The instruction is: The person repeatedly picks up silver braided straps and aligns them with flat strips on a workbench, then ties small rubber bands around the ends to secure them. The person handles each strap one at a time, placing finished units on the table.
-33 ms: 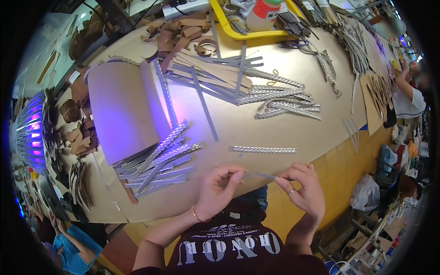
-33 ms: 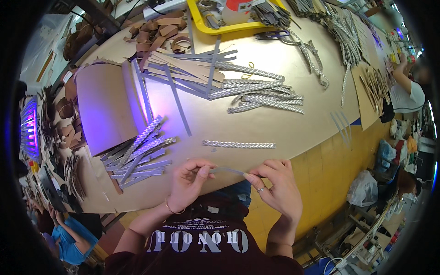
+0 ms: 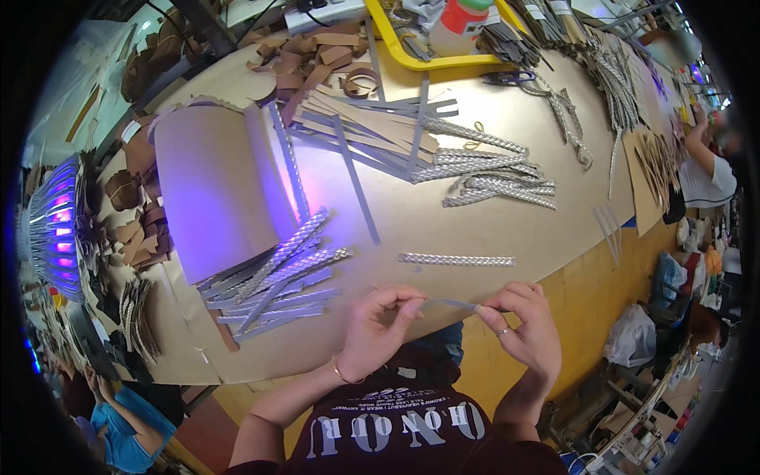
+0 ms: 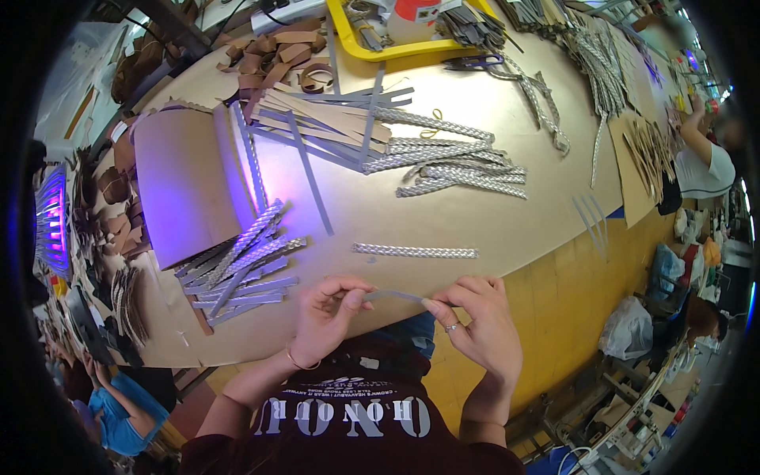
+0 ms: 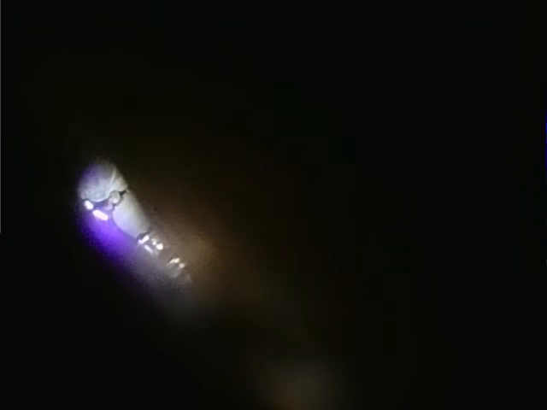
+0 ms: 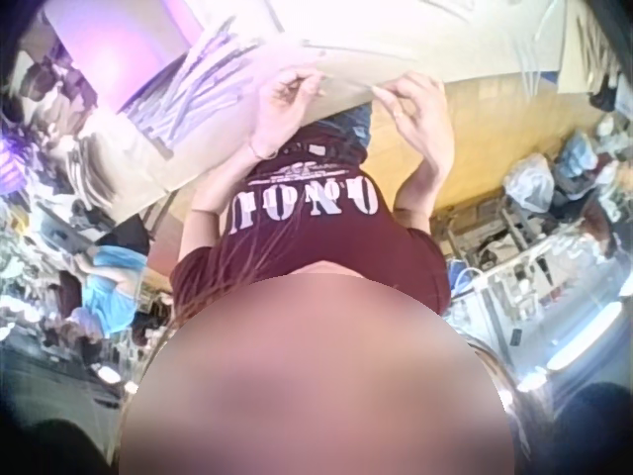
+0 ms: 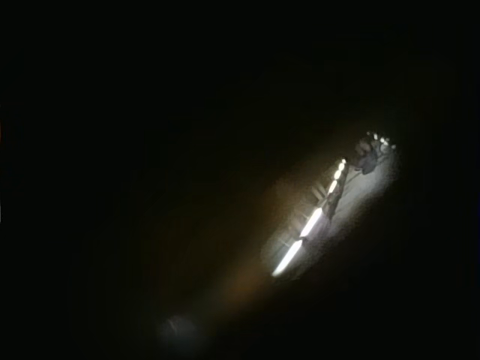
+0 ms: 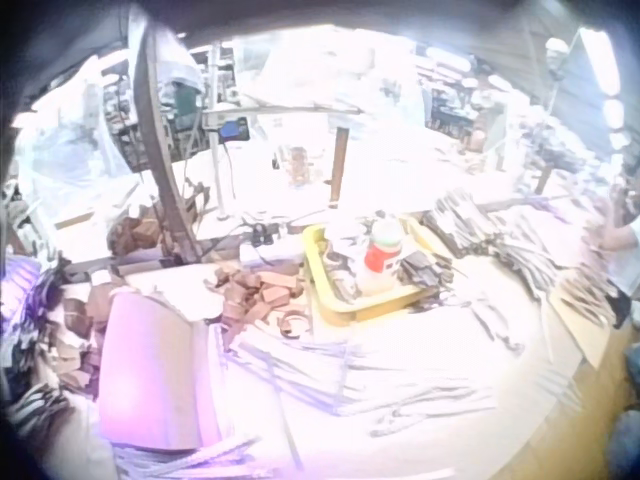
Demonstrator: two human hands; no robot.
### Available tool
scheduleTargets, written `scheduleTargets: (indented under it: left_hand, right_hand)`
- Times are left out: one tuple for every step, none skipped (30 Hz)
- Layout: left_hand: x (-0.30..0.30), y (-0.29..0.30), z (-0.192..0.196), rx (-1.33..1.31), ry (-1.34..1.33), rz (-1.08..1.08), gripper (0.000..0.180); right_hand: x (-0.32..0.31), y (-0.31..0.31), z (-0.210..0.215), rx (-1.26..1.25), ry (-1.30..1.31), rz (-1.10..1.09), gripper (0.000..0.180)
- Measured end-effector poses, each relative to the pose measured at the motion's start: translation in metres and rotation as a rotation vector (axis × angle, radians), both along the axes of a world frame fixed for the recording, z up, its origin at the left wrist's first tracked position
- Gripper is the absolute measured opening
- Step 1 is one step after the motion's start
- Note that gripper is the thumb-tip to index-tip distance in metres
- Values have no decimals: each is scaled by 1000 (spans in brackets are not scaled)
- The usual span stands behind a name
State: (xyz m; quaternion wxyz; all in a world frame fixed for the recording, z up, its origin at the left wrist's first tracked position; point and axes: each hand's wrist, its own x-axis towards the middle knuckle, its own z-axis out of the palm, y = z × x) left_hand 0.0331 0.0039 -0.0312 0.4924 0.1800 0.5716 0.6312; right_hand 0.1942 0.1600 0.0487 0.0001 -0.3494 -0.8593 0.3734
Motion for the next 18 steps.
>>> scheduleTargets:
  left_hand:
    - [-1, -1, 1, -5, -5, 1, 13]
    - [-2, -1, 2, -3, -8, 8, 13]
    - [-3, -1, 3, 0, -12, 15, 13]
    - [-5, 0, 3, -9, 33, -7, 12]
    - [-6, 1, 4, -17, 78, -29, 11]
    - [-8, 2, 4, -24, 123, -51, 11]
    - [-10, 4, 5, -39, 178, -76, 10]
    - [-11, 5, 6, -54, 232, -100, 9]
    - [-14, 8, 6, -73, 295, -123, 8]
    - [-14, 9, 8, -59, 368, -138, 7]
    - [-15, 11, 10, -58, 442, -155, 7]
    - [-14, 13, 12, -49, 526, -163, 7]
    - [-14, 16, 13, -39, 514, -167, 7]
    - [-13, 18, 14, -18, 514, -164, 7]
    - [-12, 19, 15, 3, 522, -155, 7]
    - [-12, 20, 16, 18, 510, -138, 7]
    - [-12, 20, 15, 32, 507, -115, 7]
    - [-12, 20, 15, 49, 512, -102, 7]
  right_hand:
    - [-2, -1, 0, 22, 11, -9, 15]
    - [-3, -2, 0, 15, 11, -25, 16]
    - [-4, -2, 1, 11, 11, -41, 16]
    - [-5, -2, 1, 7, -1, -47, 17]
    - [-5, -2, 2, -23, -36, -40, 17]
    - [-5, -1, 4, -54, -83, -22, 18]
    - [-6, 0, 5, -93, -203, -37, 20]
    - [-9, -3, 5, 105, -143, -11, 27]
    - [-15, -5, 1, 309, -146, -17, 34]
    - [-19, -10, 0, 491, -168, -16, 42]
    - [-23, -13, -1, 507, -109, -40, 48]
    - [-25, -15, 0, 513, -64, -56, 54]
    - [-28, -18, 0, 514, -21, -73, 61]
    - [-29, -19, 1, 524, -28, -13, 56]
    - [-31, -20, 2, 531, -36, 46, 51]
    - [-32, -20, 2, 519, -86, 104, 46]
    - [-34, -20, 0, 393, -28, 112, 39]
    - [-37, -20, -4, 246, -11, 119, 32]
